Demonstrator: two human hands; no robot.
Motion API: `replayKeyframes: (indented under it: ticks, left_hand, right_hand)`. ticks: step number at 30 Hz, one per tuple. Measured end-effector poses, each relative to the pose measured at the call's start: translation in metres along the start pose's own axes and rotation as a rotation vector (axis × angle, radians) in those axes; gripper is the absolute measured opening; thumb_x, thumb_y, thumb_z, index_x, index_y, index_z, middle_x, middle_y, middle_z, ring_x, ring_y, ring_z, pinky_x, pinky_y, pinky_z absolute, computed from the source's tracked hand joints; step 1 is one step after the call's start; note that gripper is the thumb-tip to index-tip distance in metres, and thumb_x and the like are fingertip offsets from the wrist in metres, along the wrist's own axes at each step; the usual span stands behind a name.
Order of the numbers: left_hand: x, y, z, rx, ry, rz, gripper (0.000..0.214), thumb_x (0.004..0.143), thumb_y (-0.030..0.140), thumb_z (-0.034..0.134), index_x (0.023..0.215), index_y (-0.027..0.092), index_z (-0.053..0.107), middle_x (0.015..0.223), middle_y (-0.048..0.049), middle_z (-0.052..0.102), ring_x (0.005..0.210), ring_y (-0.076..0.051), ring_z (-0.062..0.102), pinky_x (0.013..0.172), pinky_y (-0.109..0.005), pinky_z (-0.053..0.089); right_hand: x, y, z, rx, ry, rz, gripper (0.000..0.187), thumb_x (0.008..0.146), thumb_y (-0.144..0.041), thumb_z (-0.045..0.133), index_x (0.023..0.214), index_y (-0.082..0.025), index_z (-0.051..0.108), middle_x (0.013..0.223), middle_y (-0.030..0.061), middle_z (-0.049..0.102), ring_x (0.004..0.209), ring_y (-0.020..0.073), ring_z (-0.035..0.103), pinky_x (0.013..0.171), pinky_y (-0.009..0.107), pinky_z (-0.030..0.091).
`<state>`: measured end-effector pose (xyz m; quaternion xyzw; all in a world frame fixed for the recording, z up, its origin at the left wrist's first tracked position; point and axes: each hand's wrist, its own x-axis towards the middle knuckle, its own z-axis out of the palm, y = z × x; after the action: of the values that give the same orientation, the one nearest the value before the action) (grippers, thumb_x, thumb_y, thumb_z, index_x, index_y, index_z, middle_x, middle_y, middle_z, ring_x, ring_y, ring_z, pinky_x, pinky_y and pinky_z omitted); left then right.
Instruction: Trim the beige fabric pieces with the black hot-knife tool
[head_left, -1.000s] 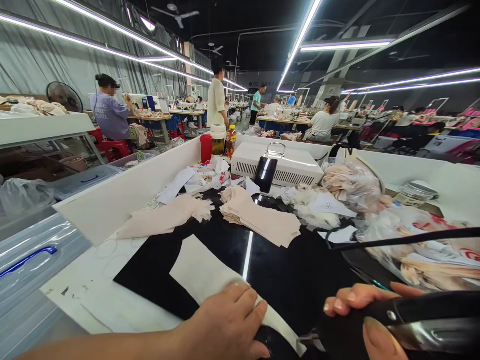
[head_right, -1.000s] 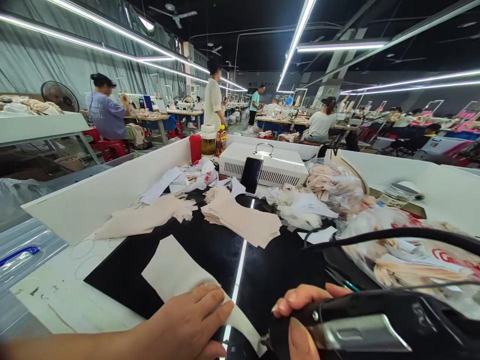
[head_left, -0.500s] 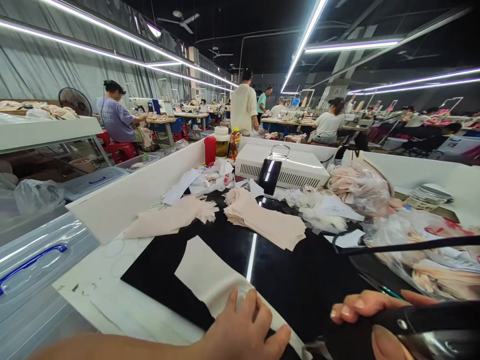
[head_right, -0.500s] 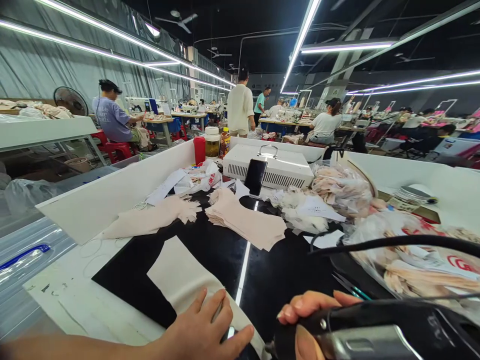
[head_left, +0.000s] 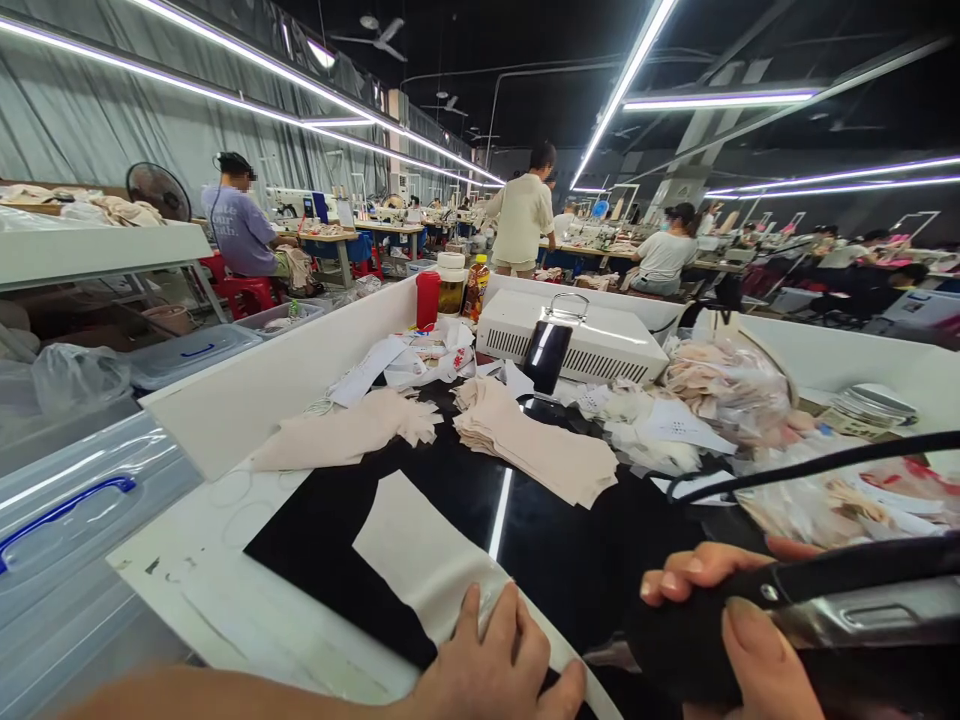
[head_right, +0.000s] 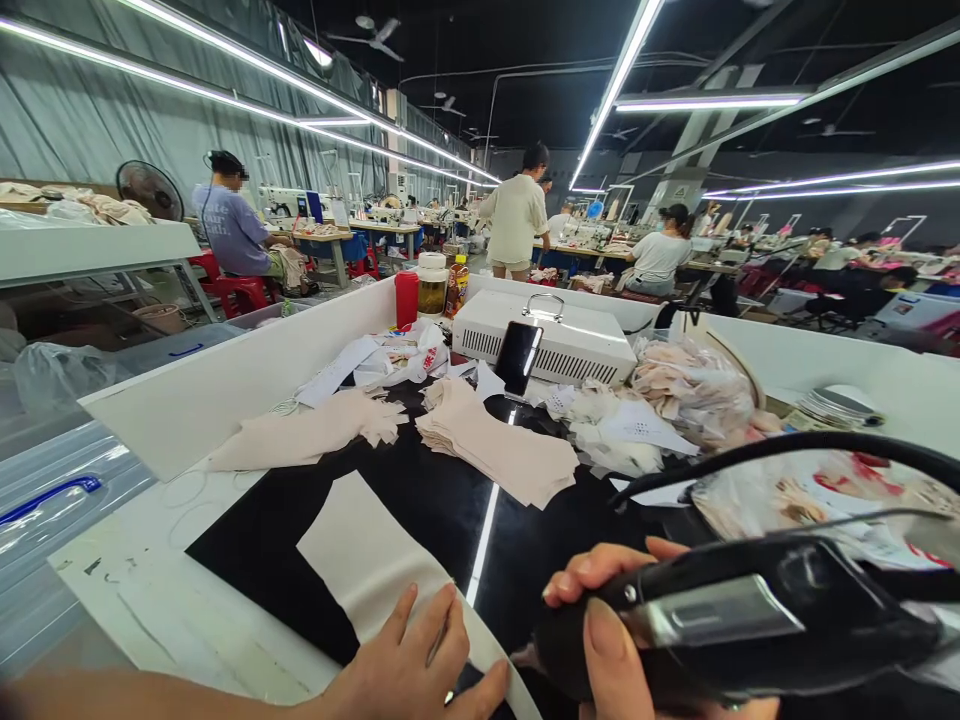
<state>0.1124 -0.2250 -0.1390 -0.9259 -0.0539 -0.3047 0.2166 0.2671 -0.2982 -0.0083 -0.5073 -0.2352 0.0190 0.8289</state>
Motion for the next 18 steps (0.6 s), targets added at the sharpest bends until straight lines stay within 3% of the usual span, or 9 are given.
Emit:
replayKeyframes:
  ticks: [5, 10, 14, 18]
  left_hand:
    - [0.003, 0.003, -0.001, 0.079, 0.101, -0.072, 0.039, 0.099, 0.054, 0.078, 0.123, 0.027, 0.065, 0.102, -0.0058, 0.077, 0.102, -0.028, 0.077, 0.101, -0.047, 0.061]
    - [0.009, 0.002, -0.006, 0.074, 0.197, -0.154, 0.029, 0.101, 0.050, 0.073, 0.116, 0.025, 0.067, 0.095, -0.0066, 0.077, 0.097, -0.028, 0.077, 0.086, -0.037, 0.065]
    - [0.008, 0.002, -0.004, 0.078, 0.206, -0.114, 0.033, 0.102, 0.048, 0.074, 0.124, 0.026, 0.064, 0.092, -0.0053, 0.077, 0.096, -0.028, 0.079, 0.083, -0.038, 0.067]
    - [-0.004, 0.010, 0.007, 0.071, 0.142, -0.160, 0.040, 0.102, 0.055, 0.072, 0.127, 0.026, 0.065, 0.102, -0.0090, 0.080, 0.097, -0.029, 0.080, 0.082, -0.038, 0.068]
  right_hand:
    - [-0.007, -0.003, 0.010, -0.023, -0.055, 0.018, 0.050, 0.069, -0.032, 0.095, 0.110, -0.026, 0.067, 0.078, -0.0024, 0.069, 0.068, 0.0230, 0.067, 0.061, 0.041, 0.065]
    - [-0.008, 0.002, 0.005, -0.062, -0.074, 0.006, 0.044, 0.077, -0.033, 0.093, 0.112, -0.027, 0.067, 0.080, -0.0014, 0.071, 0.069, 0.0229, 0.069, 0.063, 0.042, 0.066]
    - [-0.003, -0.004, 0.017, 0.003, -0.076, 0.068, 0.047, 0.069, -0.032, 0.094, 0.107, -0.027, 0.066, 0.075, -0.0030, 0.070, 0.064, 0.0215, 0.066, 0.059, 0.039, 0.065]
    - [-0.003, -0.007, 0.028, 0.021, -0.078, 0.071, 0.048, 0.066, -0.035, 0.094, 0.104, -0.027, 0.065, 0.071, -0.0035, 0.069, 0.062, 0.0199, 0.064, 0.058, 0.035, 0.064]
